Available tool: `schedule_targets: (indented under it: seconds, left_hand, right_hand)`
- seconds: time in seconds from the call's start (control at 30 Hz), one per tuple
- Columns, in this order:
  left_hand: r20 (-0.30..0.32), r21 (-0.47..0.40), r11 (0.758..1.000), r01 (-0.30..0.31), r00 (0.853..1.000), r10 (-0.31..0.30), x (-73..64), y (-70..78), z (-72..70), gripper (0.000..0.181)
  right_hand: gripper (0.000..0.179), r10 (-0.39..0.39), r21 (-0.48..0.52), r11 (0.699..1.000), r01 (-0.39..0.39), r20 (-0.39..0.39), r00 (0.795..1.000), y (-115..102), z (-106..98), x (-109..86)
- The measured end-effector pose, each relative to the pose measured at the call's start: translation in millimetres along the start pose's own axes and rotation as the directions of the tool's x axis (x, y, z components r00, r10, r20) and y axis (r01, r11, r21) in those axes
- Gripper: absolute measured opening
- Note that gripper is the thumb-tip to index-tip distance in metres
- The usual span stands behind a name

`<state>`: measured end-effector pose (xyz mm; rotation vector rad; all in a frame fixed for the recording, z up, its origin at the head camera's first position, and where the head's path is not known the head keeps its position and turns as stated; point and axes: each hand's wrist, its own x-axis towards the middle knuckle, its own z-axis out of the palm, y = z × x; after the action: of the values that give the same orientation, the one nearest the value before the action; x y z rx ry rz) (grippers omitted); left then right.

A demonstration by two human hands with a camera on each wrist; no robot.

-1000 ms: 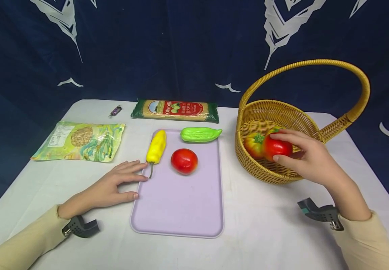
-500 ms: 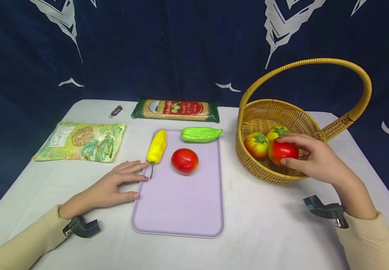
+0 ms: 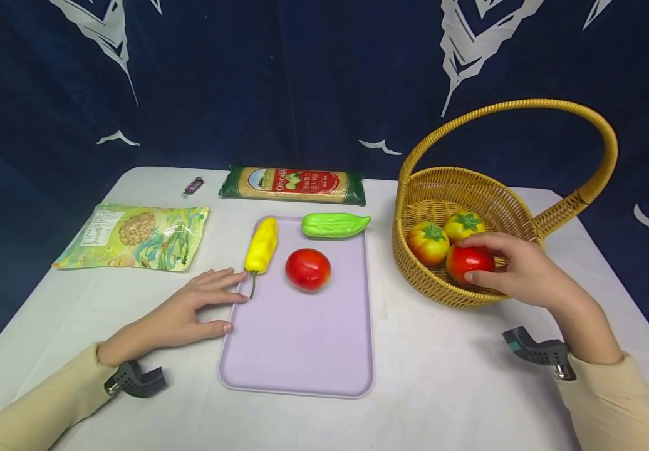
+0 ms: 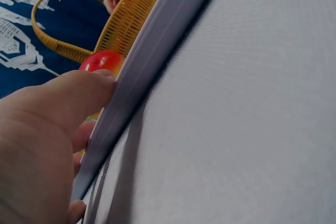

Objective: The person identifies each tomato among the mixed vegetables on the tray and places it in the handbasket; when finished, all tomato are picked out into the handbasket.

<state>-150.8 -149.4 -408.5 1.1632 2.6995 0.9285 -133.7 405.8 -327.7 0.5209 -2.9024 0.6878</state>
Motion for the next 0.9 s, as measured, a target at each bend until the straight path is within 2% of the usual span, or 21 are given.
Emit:
schedule_targets:
  seconds: [0.13, 0.37, 0.9]
  left_hand:
    - [0.0, 0.0, 1.0, -0.001, 1.0, 0.001, 0.5, 0.7, -0.3, 0.043]
    - [0.003, 0.008, 1.0, 0.009, 1.0, -0.009, 0.2, 0.3, 0.2, 0.042]
    - [0.005, 0.006, 1.0, 0.011, 1.0, -0.011, 0.3, 0.0, 0.0, 0.043]
  right_hand:
    - [0.051, 0.033, -0.006, 0.999, -0.033, 0.013, 0.999, -4, 1, 1.5]
    - [0.053, -0.003, -0.025, 1.0, 0.004, 0.018, 1.0, -16, 8, 7.3]
    - [0.053, 0.001, -0.037, 0.999, 0.001, 0.038, 0.999, -25, 17, 13.6]
